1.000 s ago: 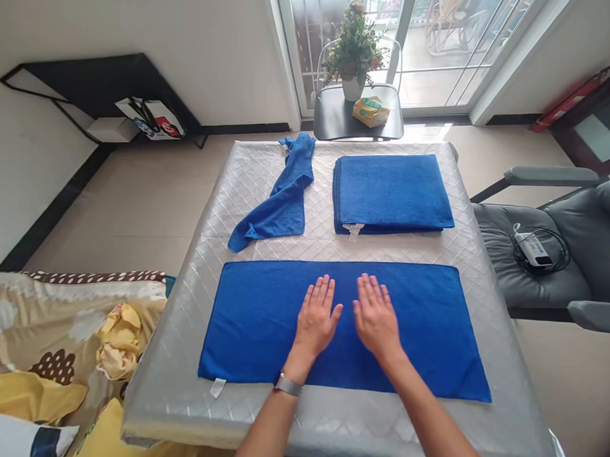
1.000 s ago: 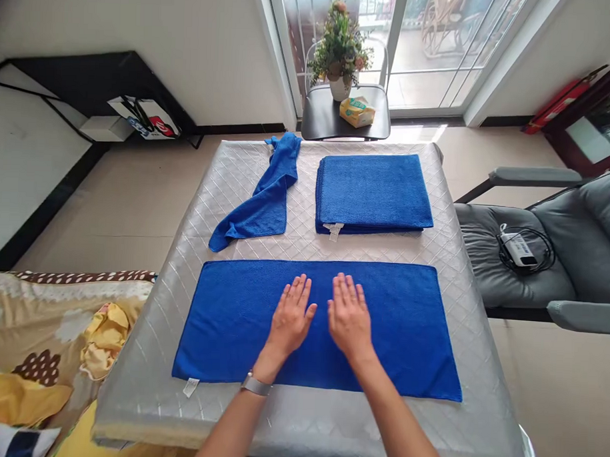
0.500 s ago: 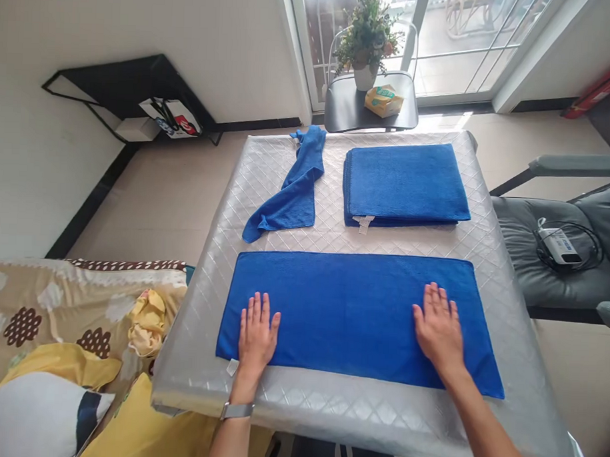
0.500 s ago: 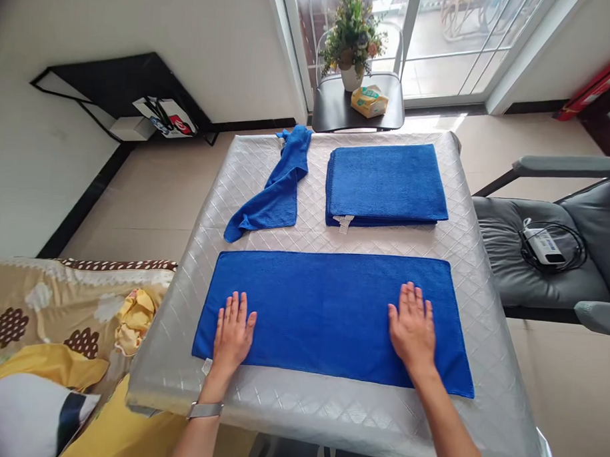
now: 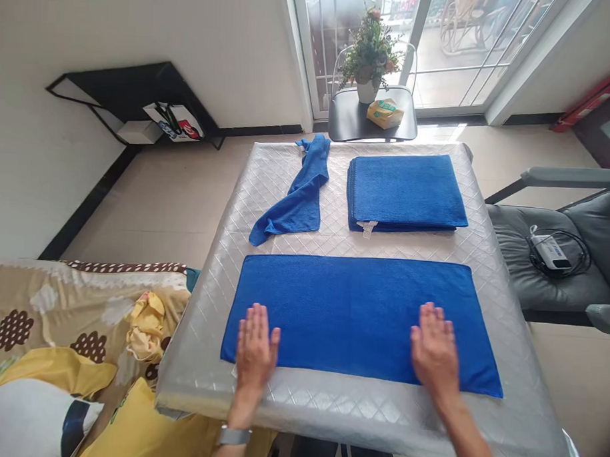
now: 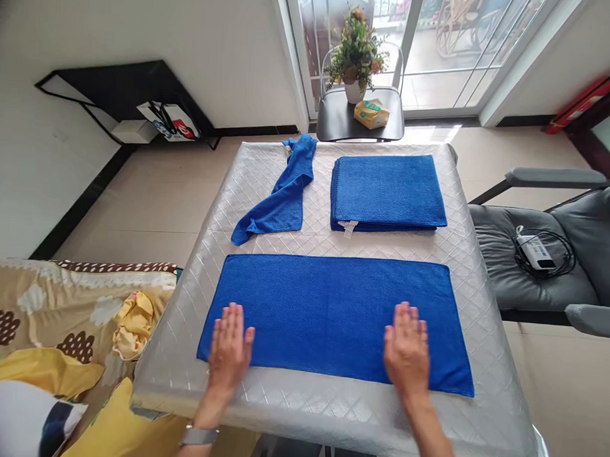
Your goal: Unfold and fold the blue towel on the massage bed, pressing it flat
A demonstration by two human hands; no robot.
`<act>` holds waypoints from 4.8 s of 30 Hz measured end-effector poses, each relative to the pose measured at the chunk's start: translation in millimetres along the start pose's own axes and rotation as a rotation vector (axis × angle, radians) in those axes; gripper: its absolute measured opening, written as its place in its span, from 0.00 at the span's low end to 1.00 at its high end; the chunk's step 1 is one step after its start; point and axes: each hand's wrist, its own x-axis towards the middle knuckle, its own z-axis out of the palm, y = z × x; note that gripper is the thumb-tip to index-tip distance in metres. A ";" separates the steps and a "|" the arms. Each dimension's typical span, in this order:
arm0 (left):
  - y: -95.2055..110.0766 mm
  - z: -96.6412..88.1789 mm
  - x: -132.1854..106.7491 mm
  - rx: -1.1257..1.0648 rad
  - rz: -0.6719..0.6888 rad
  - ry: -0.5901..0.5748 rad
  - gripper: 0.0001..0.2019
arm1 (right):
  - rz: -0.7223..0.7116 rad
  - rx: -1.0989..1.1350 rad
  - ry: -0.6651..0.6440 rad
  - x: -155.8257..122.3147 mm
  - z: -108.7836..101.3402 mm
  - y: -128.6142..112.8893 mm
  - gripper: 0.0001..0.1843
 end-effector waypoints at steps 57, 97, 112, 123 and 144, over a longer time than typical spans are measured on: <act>82.3 51.7 140.0 -0.052 0.294 -0.155 0.36 | -0.155 0.031 -0.103 116.3 48.9 -37.5 0.33; -80.9 36.8 165.1 -0.027 0.106 -0.115 0.32 | -0.158 0.059 -0.121 116.5 52.2 -69.8 0.36; -81.0 32.4 166.3 -0.049 0.090 -0.124 0.32 | 0.159 -0.060 -0.087 107.5 31.6 100.9 0.37; 93.3 39.5 129.3 -0.178 0.419 -0.093 0.30 | 0.162 -0.017 -0.064 107.2 34.2 98.6 0.37; 15.6 45.2 144.5 -0.037 0.205 -0.156 0.36 | 0.163 -0.026 -0.073 107.4 33.8 100.8 0.37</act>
